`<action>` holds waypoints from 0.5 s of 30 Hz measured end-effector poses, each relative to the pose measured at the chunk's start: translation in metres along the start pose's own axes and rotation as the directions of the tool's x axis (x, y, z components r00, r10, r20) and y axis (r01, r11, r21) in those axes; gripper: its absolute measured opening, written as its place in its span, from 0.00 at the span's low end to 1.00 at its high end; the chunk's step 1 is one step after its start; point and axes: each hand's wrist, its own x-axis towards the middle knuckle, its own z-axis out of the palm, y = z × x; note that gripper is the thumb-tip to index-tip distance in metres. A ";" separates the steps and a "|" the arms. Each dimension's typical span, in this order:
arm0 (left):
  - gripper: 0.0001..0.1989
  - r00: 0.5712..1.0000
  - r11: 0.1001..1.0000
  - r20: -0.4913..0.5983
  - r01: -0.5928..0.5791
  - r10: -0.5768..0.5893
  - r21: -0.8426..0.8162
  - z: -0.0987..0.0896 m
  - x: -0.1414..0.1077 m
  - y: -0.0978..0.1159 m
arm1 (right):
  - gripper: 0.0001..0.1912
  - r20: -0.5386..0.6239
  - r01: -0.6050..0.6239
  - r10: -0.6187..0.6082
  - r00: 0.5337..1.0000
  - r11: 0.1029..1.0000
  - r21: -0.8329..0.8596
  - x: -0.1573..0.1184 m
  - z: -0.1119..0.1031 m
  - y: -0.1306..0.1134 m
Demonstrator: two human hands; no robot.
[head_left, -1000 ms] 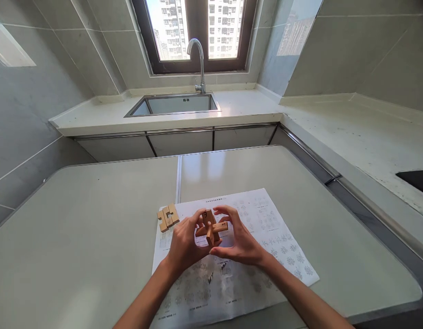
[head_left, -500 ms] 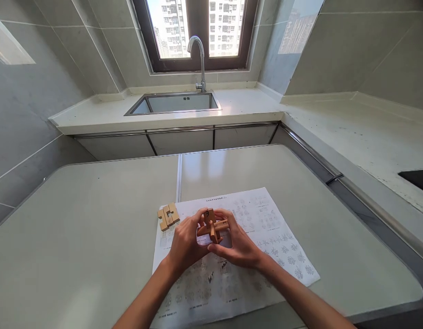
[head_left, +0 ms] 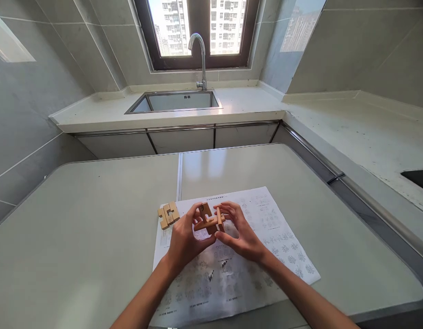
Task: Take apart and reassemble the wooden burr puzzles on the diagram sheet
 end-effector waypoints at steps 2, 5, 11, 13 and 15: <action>0.38 0.999 0.998 -0.001 0.055 -0.055 -0.018 0.000 0.000 0.000 | 0.33 -0.033 -0.008 0.009 0.999 0.999 0.037 0.002 -0.001 -0.001; 0.41 0.987 0.985 0.002 0.162 -0.162 -0.067 0.000 0.001 0.000 | 0.30 -0.106 -0.024 0.032 0.994 0.997 0.077 0.004 -0.002 -0.002; 0.42 0.941 0.919 0.047 0.337 -0.334 -0.203 -0.002 0.007 0.002 | 0.32 -0.313 -0.065 0.047 0.949 0.997 -0.047 0.005 -0.002 0.005; 0.42 0.927 0.898 0.057 0.372 -0.370 -0.235 -0.003 0.008 0.004 | 0.34 -0.366 -0.114 0.044 0.930 0.978 -0.173 0.005 -0.003 0.010; 0.42 0.917 0.882 0.064 0.396 -0.393 -0.257 -0.003 0.010 0.006 | 0.36 -0.373 -0.142 0.017 0.928 0.940 -0.309 0.004 -0.002 0.014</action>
